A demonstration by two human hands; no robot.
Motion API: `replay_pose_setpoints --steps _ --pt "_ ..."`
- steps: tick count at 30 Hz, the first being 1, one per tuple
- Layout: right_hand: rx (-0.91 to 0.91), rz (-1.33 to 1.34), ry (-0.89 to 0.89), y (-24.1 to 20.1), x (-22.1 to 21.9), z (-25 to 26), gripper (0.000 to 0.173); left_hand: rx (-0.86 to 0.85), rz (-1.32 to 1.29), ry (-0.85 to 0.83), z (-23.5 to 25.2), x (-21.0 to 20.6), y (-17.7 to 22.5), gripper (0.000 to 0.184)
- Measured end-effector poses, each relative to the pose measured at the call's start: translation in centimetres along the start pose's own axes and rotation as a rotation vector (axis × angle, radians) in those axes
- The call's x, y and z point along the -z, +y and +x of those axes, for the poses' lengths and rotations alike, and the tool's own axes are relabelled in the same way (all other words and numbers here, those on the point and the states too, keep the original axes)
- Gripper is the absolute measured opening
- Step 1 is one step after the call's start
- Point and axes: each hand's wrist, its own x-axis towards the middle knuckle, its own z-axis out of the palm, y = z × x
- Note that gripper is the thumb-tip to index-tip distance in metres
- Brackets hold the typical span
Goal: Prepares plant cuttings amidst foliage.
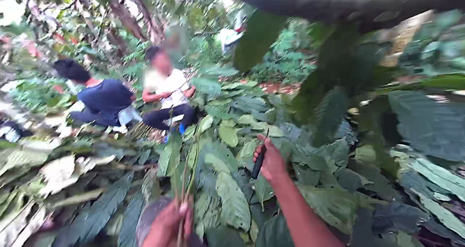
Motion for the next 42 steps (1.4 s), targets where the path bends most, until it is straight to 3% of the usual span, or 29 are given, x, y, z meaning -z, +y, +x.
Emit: replay_pose_setpoints --steps 2,4,8,11,14,17,19,22,25,27,31,35,39,42 --pt "-0.072 -0.19 -0.278 3.8 -0.4 -4.3 0.042 0.013 -0.108 0.169 3.7 -0.7 0.4 0.017" --pt "-0.127 -0.313 -0.424 6.5 -0.5 -7.9 0.044 -0.031 -0.162 0.296 7.3 -2.1 0.5 0.018" --pt "-0.04 -0.535 -0.37 7.2 1.0 -10.4 0.036 -0.087 -0.202 0.349 11.4 -5.1 -1.7 0.023" --pt "0.062 -0.779 -0.349 5.0 1.8 -10.3 0.04 -0.017 -0.192 0.299 12.1 -8.0 -3.9 0.022" --pt "-0.002 -0.894 -0.355 4.1 1.6 -10.6 0.058 -0.012 -0.152 0.24 11.8 -10.3 -6.2 0.022" --pt "-0.063 -0.808 -0.336 3.3 3.6 -11.4 0.059 -0.021 -0.086 0.031 11.7 -11.9 -8.4 0.047" --pt "-0.041 -0.784 -0.303 2.8 6.8 -12.1 0.053 0.07 -0.07 -0.115 11.5 -13.3 -9.5 0.06" --pt "0.097 -0.9 -0.128 0.5 12.7 -15.4 0.041 0.213 0.191 -0.273 11.2 -15.4 -10.9 0.064" --pt "0.169 -1.105 0.181 -1.8 20.3 -20.2 0.039 0.22 0.523 -0.449 13.8 -13.8 -12.8 0.049" --pt "0.094 -1.253 0.416 -2.4 26.6 -24.1 0.041 0.255 0.674 -0.459 16.2 -12.0 -13.6 0.04" --pt "-0.176 -1.387 0.825 -0.6 37.3 -33.9 0.048 0.352 0.873 -0.3 20.0 -6.9 -15.3 0.047" --pt "-0.402 -1.309 1.205 2.3 40.2 -40.0 0.05 0.445 0.983 -0.221 21.1 -4.1 -16.6 0.05" --pt "-0.534 -1.116 1.415 5.6 40.8 -40.3 0.051 0.459 1.142 -0.365 20.9 -3.7 -17.2 0.05" --pt "-0.626 -1.078 1.481 6.5 41.1 -40.1 0.07 0.423 1.308 -0.543 20.6 -4.0 -17.2 0.05"
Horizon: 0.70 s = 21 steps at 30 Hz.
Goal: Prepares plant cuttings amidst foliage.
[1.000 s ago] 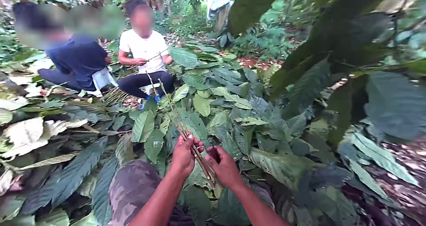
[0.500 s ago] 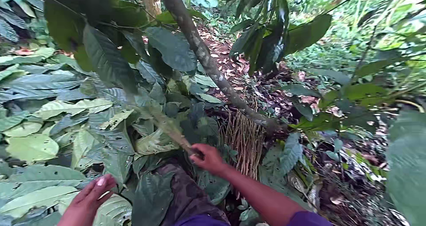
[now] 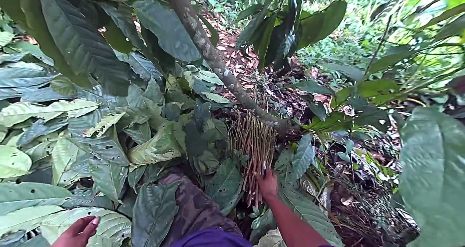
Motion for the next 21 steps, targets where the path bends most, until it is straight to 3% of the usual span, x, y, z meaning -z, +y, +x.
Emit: replay_pose_setpoints --steps 3,5,9,14,18,21 --pt "0.086 -0.043 0.067 -2.0 0.9 0.4 0.065 -0.098 0.151 -0.022 -0.4 0.3 0.6 0.05" --pt "0.154 -0.035 -0.038 -4.3 1.2 0.6 0.055 -0.129 0.164 -0.009 -0.7 0.6 1.1 0.049" --pt "0.072 0.083 -0.433 -8.7 -3.5 0.7 0.085 -0.172 0.121 0.04 -2.2 1.8 2.7 0.046" --pt "-0.016 0.321 -0.618 -14.6 -13.3 -5.7 0.059 -0.299 0.046 0.178 -8.3 4.5 3.8 0.049" --pt "-0.133 0.501 -0.605 -16.3 -15.6 -8.6 0.053 -0.343 0.011 0.218 -14.0 5.5 2.6 0.054" --pt "-0.139 0.552 -0.697 -17.6 -14.8 -10.3 0.048 -0.337 -0.021 0.222 -17.1 5.3 1.3 0.056"
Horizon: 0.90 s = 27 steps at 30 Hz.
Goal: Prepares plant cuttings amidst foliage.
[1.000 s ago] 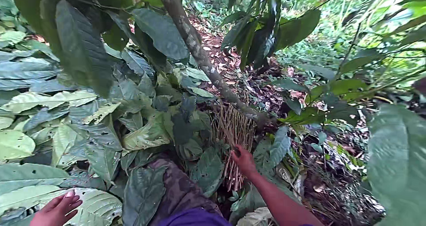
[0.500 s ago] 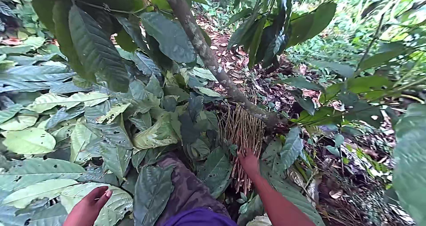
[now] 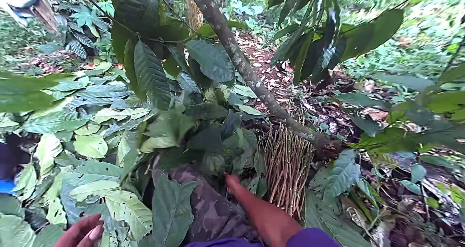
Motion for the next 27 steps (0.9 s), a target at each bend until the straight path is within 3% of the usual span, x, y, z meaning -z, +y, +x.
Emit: replay_pose_setpoints --steps 3,5,9,12,14,17,18,20,21,22,25,27 --pt "0.151 -0.17 -0.199 -2.9 -2.1 -3.2 0.048 -0.011 -0.043 -0.005 -1.2 -0.1 -0.8 0.057" --pt "0.294 -0.407 -0.22 -4.3 -2.2 -4.6 0.049 -0.005 0.004 0.015 -1.9 -0.4 -1.2 0.053" --pt "0.366 -0.462 -0.008 -2.9 0.2 -3.0 0.053 0.029 0.134 0.084 -3.6 0.1 -1.6 0.051" --pt "0.348 -0.452 -0.022 -6.4 5.2 -11.1 0.051 0.014 0.037 0.112 -5.9 0.9 -3.2 0.05" --pt "0.54 -0.326 0.206 -6.5 5.9 -12.4 0.048 0.011 -0.049 0.174 -7.4 1.3 -5.2 0.048" --pt "0.332 -0.338 0.212 -11.4 7.0 -13.5 0.046 -0.054 -0.37 0.393 -9.0 1.0 -7.0 0.043" --pt "0.46 -0.361 0.207 -11.2 7.8 -12.1 0.044 -0.102 -0.5 0.444 -9.1 0.8 -7.1 0.042" --pt "1.063 -0.135 0.093 -8.9 9.2 -6.0 0.036 -0.158 -0.647 0.477 -9.1 0.5 -7.3 0.042" --pt "0.844 -0.032 -0.054 -10.5 9.0 -6.9 0.034 -0.165 -0.663 0.471 -9.1 0.5 -7.2 0.041" --pt "0.731 0.02 -0.08 -11.1 8.2 -6.5 0.033 -0.165 -0.661 0.456 -9.0 0.5 -7.1 0.041" --pt "0.651 -0.226 -0.029 -10.5 6.0 -7.3 0.037 -0.167 -0.596 0.404 -8.7 0.3 -6.7 0.038" --pt "0.549 -0.419 -0.035 -10.2 4.6 -11.9 0.039 -0.165 -0.552 0.395 -8.5 0.1 -6.6 0.038"
